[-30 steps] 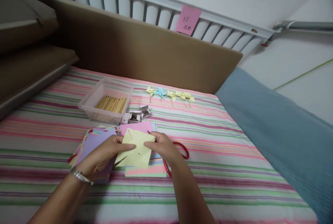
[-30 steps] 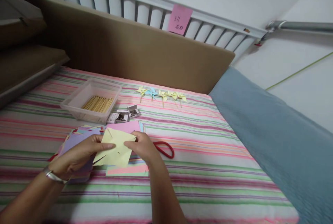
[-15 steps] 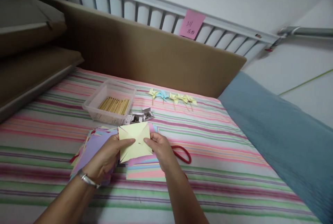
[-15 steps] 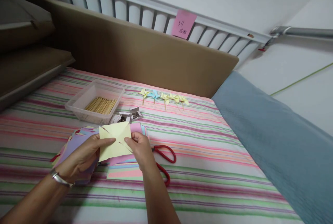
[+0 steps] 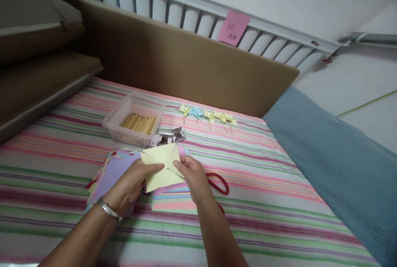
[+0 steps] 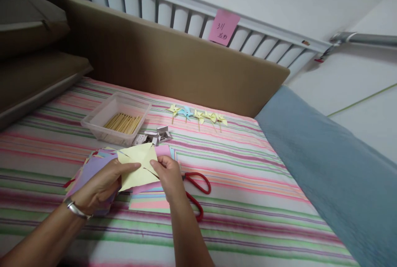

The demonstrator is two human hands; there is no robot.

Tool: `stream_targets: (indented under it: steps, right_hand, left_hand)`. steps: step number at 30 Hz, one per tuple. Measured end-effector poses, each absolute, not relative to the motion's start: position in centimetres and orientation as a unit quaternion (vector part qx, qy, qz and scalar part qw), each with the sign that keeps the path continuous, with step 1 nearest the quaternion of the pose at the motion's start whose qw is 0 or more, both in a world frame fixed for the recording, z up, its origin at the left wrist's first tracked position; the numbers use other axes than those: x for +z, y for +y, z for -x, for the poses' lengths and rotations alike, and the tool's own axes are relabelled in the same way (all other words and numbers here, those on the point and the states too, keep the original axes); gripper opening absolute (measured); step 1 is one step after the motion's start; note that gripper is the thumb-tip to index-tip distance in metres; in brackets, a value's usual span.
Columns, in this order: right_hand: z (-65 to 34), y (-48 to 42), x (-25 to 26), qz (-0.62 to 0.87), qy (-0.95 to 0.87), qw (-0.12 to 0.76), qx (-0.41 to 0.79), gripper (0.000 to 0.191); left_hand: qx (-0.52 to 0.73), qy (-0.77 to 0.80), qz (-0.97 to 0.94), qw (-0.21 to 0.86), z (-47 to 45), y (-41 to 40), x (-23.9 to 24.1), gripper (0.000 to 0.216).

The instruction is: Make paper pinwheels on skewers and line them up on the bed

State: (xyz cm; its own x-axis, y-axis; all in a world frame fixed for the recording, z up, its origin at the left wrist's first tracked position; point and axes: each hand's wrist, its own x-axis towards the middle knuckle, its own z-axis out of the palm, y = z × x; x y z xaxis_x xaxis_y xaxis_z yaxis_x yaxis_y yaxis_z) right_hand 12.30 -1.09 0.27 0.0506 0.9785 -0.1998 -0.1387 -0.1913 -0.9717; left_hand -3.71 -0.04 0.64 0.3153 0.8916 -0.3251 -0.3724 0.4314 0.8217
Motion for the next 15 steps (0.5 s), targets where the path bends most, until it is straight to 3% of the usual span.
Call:
stream_targets:
  steps: [6,12,15]
  right_hand:
    - [-12.3,-1.3,0.4,0.569,-0.428,0.547,0.44,0.022]
    - [-11.7,-2.0,0.1,0.551,-0.587,0.561,0.19,0.016]
    - [-11.1,-2.3,0.1,0.518,-0.629,0.557,0.162,0.019]
  left_hand:
    - [0.485,0.417,-0.263,0.722,4.0,0.3,2.2,0.034]
    - [0.532,0.437,-0.216,0.692,4.9,1.0,1.8,0.038]
    - [0.547,0.419,-0.218,0.691,5.1,1.1,1.4,0.04]
